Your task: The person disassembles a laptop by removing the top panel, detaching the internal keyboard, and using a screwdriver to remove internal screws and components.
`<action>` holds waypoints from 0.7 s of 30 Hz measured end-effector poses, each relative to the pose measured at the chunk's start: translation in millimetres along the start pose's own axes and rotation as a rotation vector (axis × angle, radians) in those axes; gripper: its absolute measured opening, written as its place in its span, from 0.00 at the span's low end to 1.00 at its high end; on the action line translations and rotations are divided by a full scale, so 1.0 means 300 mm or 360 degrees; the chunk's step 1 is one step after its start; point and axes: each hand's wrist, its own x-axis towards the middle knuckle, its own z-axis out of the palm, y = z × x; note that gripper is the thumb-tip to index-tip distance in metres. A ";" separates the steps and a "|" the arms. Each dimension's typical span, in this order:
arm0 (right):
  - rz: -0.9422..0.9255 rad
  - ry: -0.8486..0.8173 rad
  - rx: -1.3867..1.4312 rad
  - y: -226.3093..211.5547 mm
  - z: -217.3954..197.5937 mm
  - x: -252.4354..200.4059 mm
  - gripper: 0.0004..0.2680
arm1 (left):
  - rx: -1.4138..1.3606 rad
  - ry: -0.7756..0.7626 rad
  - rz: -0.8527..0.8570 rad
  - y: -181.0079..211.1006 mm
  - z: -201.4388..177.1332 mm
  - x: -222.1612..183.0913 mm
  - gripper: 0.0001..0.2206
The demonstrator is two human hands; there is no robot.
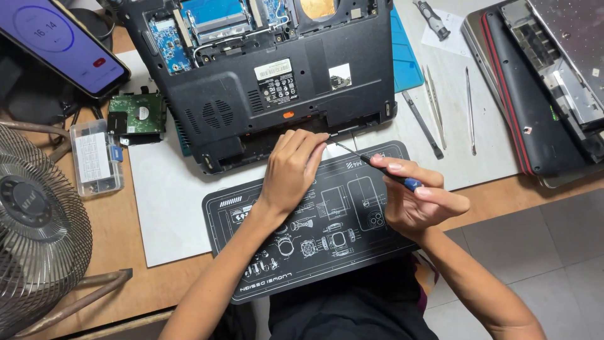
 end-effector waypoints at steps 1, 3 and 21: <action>-0.0021 0.0003 -0.0004 0.000 0.000 -0.002 0.15 | 0.0049 -0.0005 0.0003 -0.004 0.007 -0.005 0.06; -0.0043 0.0006 -0.0007 0.001 -0.003 -0.017 0.16 | 0.0098 -0.0010 0.0007 -0.008 0.016 -0.012 0.06; -0.0238 0.0153 -0.0037 0.020 -0.025 0.008 0.16 | 0.0449 0.0071 -0.0021 -0.022 0.032 -0.038 0.04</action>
